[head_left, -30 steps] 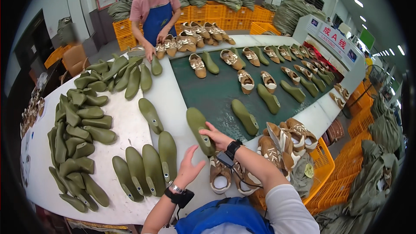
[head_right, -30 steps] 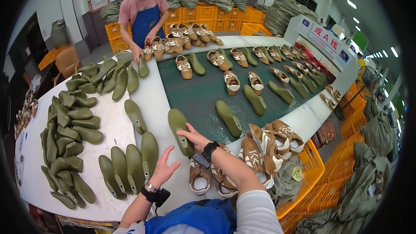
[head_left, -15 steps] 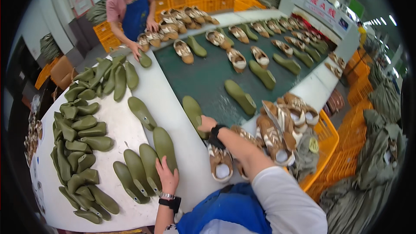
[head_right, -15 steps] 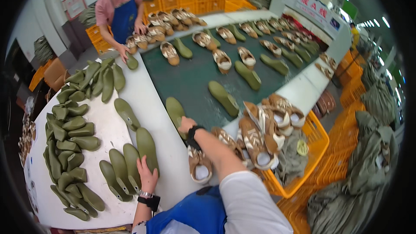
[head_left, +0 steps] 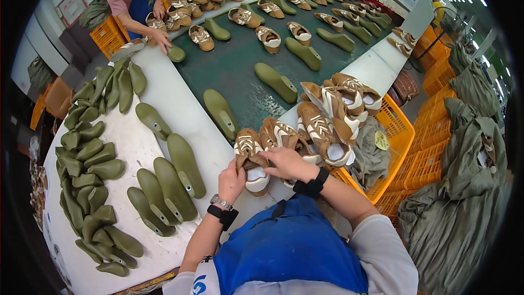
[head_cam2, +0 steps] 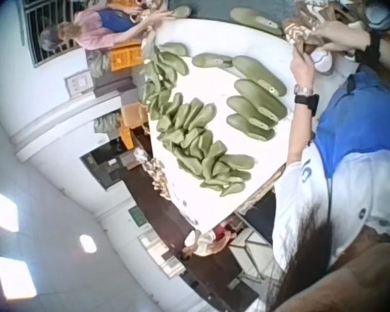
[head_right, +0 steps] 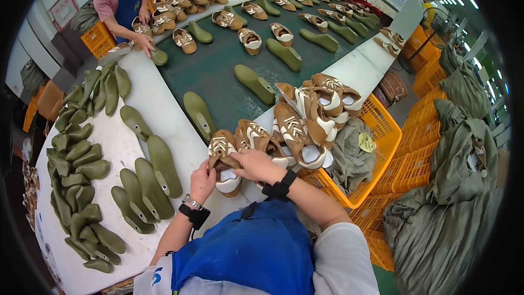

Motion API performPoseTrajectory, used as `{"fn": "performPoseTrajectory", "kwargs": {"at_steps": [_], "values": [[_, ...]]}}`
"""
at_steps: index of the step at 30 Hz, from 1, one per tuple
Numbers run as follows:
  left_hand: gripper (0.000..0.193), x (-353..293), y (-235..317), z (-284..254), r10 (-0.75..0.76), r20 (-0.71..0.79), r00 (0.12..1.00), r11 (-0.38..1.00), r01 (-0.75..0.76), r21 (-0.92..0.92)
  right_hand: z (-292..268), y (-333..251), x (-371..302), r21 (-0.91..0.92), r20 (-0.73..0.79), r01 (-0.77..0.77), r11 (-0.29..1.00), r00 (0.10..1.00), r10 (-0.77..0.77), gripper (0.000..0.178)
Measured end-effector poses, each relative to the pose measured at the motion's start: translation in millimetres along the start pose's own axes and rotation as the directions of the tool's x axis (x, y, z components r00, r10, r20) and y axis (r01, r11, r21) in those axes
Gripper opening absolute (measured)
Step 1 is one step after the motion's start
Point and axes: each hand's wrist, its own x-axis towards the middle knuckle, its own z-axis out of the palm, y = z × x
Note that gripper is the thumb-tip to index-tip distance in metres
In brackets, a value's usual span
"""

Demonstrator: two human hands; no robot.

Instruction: Organizing and pairing shoes and shoe lasts on a workbench in a factory setting.

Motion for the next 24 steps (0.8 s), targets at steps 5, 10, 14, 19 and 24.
{"fn": "performPoseTrajectory", "kwargs": {"at_steps": [5,10,14,19,24], "values": [[0.029,-7.0,44.0,-44.8,-0.014,-0.040,0.999,0.987,0.008,-0.160,-4.8,-42.7,8.5,0.106,-0.390,0.047,0.993,0.921,-0.002,0.032],[0.041,-17.0,31.5,-66.3,-0.030,0.062,0.998,0.938,0.049,-0.343,-25.7,-62.8,18.4,0.324,-0.576,0.188,0.927,0.817,0.036,0.019],[0.057,-16.2,70.7,-85.9,0.286,-0.186,0.940,0.946,-0.246,0.211,-21.8,-70.4,17.3,0.226,-0.506,0.291,0.930,0.850,-0.143,0.023],[0.030,-2.8,62.0,-94.3,0.350,-0.305,0.886,0.936,-0.340,0.088,-30.2,-80.0,21.2,0.237,-0.419,0.377,0.895,0.871,-0.256,0.034],[0.019,1.8,60.3,-100.0,0.175,-0.316,0.932,0.964,-0.227,-0.136,-51.9,-96.8,25.1,0.168,-0.499,0.421,0.892,0.816,-0.291,0.034]]}}
